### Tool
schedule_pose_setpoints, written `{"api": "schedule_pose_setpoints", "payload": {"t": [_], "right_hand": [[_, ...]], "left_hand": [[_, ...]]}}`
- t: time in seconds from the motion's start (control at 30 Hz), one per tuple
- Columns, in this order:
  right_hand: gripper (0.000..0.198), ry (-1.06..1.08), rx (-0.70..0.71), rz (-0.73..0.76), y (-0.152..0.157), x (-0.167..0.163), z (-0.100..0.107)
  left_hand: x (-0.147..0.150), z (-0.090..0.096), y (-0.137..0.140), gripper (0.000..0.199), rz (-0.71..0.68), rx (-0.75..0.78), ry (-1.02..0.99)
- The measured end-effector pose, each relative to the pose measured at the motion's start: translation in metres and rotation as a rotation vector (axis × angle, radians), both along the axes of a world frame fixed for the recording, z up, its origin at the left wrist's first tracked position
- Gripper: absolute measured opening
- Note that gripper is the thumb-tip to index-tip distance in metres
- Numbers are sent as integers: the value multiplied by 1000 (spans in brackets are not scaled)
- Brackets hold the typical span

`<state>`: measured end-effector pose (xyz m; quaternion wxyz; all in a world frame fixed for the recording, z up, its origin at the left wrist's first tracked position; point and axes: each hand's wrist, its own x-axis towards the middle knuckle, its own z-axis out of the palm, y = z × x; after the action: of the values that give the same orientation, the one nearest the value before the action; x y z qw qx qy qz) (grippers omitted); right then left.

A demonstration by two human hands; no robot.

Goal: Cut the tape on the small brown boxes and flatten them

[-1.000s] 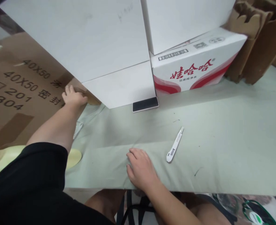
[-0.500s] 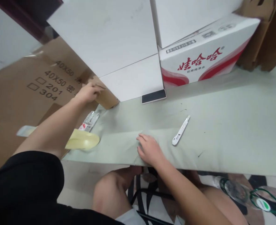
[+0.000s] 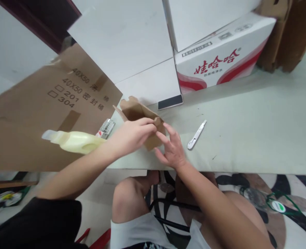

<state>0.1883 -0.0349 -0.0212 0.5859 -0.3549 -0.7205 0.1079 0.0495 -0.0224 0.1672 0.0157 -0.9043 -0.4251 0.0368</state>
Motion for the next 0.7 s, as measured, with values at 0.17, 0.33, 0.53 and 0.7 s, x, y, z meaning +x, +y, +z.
{"api": "schedule_pose_setpoints", "payload": {"t": [0.17,0.33,0.53,0.7], "right_hand": [[57,79,103,-3,0,15,13],[33,90,78,-42,6,21,15],[33,41,108,-176,17,25,21],[51,16,-52,-208,27,24,21]], "left_hand": [[8,26,17,17,-160,268,-788],[-68,-2,109,11,427,226,-1089],[-117,-63,109,22,591,-330,-1196],[-119,-71,88,40,473,-180,-1345]]}}
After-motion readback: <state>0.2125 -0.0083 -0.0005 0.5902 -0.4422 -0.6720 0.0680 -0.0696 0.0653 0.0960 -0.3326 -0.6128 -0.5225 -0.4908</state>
